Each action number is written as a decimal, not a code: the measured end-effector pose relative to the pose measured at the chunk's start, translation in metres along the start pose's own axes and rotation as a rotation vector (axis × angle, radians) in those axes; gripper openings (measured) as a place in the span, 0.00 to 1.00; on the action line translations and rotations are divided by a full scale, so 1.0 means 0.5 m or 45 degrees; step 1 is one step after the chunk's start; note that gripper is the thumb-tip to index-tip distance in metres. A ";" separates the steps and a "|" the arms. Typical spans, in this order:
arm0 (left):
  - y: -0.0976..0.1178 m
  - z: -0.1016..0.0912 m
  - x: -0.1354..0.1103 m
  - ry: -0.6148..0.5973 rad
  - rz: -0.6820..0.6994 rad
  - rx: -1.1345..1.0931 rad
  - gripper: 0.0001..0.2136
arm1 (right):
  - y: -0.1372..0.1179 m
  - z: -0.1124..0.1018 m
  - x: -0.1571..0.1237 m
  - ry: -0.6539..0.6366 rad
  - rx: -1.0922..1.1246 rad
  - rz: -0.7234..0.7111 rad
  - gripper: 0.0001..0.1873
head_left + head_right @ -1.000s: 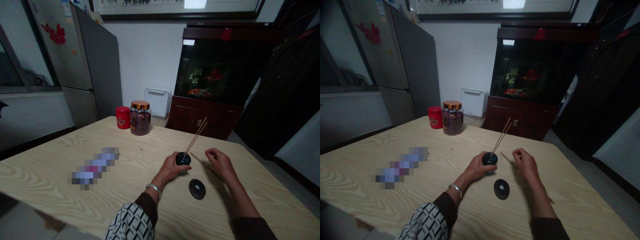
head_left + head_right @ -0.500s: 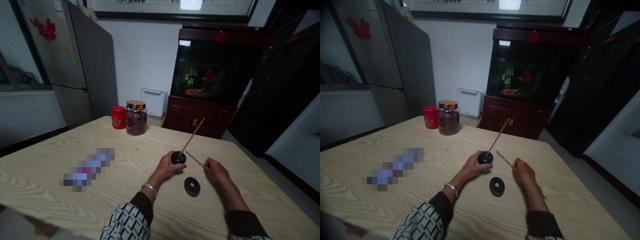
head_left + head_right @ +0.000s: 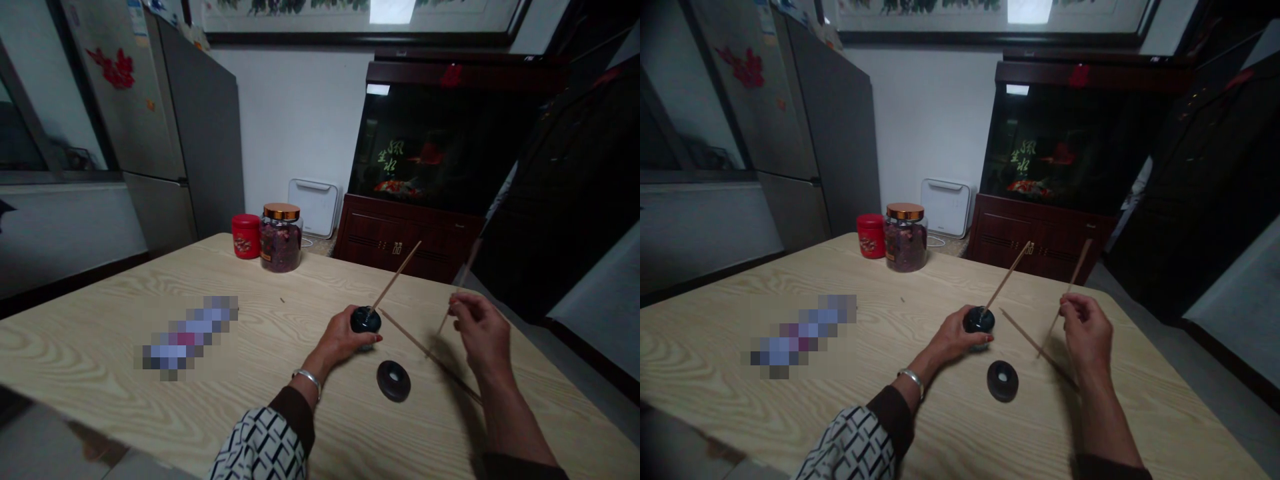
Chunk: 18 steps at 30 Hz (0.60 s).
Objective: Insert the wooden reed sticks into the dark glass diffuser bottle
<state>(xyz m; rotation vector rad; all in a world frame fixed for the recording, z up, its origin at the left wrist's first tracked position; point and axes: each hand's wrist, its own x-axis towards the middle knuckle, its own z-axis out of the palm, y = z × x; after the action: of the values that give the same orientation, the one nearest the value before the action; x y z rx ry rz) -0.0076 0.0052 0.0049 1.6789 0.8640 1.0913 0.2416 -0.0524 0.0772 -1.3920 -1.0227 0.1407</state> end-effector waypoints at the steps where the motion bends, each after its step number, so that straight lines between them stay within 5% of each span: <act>1: 0.001 0.000 0.000 0.005 -0.005 0.007 0.30 | -0.026 0.004 -0.002 0.088 0.216 0.038 0.13; 4: 0.003 0.000 0.000 0.018 -0.002 0.021 0.30 | -0.098 0.027 -0.018 0.138 0.654 0.088 0.16; 8: 0.003 0.001 0.001 0.009 -0.004 0.011 0.30 | -0.144 0.073 -0.038 0.043 0.696 -0.017 0.14; 13: -0.005 0.003 0.003 0.016 -0.027 0.028 0.31 | -0.133 0.111 -0.040 -0.054 0.491 -0.180 0.12; 18: -0.013 0.003 0.003 0.022 -0.017 0.026 0.32 | -0.108 0.136 -0.049 -0.196 0.421 -0.144 0.14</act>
<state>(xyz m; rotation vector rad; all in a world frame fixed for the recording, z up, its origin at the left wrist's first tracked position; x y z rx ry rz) -0.0060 0.0084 -0.0009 1.6807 0.8990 1.0931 0.1570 -0.0306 0.1003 -1.0325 -1.1456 0.3229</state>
